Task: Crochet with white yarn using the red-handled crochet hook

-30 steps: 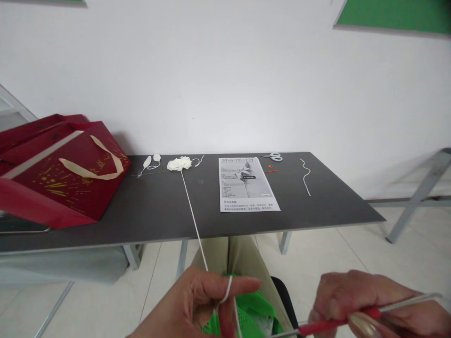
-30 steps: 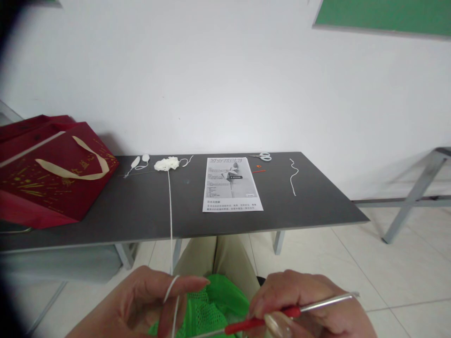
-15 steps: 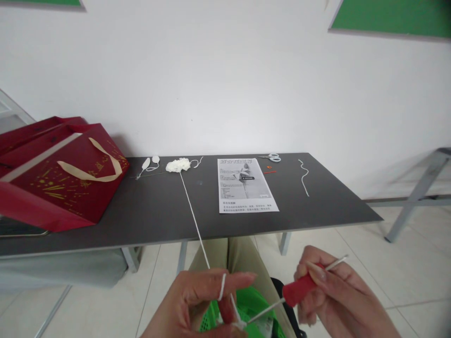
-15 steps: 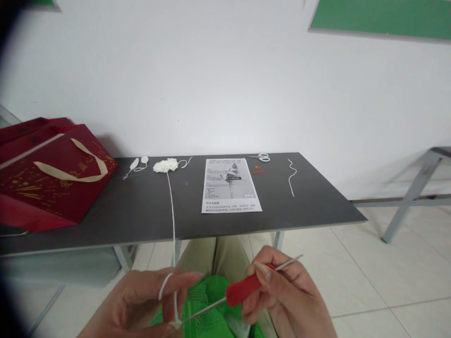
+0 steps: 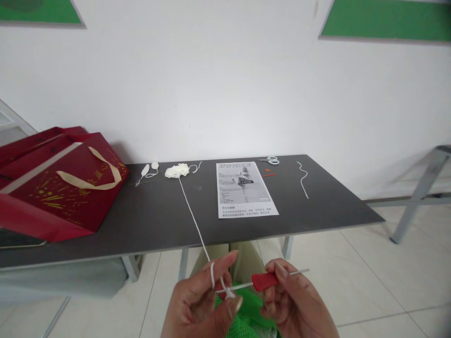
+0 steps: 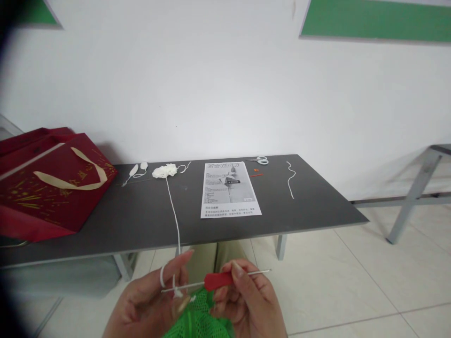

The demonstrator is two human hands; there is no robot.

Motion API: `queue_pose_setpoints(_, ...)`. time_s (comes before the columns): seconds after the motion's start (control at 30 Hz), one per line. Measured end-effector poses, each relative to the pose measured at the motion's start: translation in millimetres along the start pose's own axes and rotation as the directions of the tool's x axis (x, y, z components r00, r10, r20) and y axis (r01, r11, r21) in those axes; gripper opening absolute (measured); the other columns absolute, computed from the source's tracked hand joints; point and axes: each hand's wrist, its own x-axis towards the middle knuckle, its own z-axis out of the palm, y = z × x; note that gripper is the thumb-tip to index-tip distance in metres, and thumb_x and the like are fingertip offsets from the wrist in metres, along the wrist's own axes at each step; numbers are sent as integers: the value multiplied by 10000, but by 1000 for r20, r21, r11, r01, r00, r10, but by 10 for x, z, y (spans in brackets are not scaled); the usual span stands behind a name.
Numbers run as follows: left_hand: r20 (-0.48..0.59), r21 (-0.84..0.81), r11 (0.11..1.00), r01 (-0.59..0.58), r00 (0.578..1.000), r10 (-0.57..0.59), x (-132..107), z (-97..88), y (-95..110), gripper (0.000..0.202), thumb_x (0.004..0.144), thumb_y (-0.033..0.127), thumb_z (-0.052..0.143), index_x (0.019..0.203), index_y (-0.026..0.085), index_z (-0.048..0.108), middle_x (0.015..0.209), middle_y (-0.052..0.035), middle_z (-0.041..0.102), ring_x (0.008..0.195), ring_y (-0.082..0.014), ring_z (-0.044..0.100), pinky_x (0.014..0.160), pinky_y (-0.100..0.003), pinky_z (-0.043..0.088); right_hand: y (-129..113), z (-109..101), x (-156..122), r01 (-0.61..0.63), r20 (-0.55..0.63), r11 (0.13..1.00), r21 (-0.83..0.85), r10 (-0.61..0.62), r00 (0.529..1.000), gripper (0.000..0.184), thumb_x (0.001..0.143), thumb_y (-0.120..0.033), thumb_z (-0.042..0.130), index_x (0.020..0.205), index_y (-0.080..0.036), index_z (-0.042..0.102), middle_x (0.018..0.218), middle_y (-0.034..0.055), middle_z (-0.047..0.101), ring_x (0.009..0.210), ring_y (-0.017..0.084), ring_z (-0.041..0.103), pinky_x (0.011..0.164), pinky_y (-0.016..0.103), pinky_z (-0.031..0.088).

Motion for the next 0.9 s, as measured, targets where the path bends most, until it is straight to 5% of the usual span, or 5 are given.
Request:
queue_pose_setpoints(0.4,175,-42,999,2,985,6,130,-95,92,429,639,307,891,1057,319,794,791,-13,671,742,-146,598,649,-227,477,95,-67,112,46,20,999,12,-46,999,217,674,-251,905,711,-149,718,504,29,754,393,118,684,426,157,556)
queue_pose_setpoints(0.6,143,156,984,-81,988,58,184,-146,149,321,685,282,859,1000,323,812,705,23,675,696,-138,578,814,-292,476,122,-56,147,27,9,1000,14,-27,1000,211,675,-252,905,719,-151,725,495,27,744,397,122,675,430,191,582)
queue_pose_setpoints(0.9,151,245,968,-56,988,19,281,-213,131,408,660,263,850,1062,307,795,657,39,620,628,-129,540,681,-261,462,152,-118,231,-24,43,998,65,22,999,202,700,-249,890,744,-126,736,566,61,768,441,114,685,464,200,599)
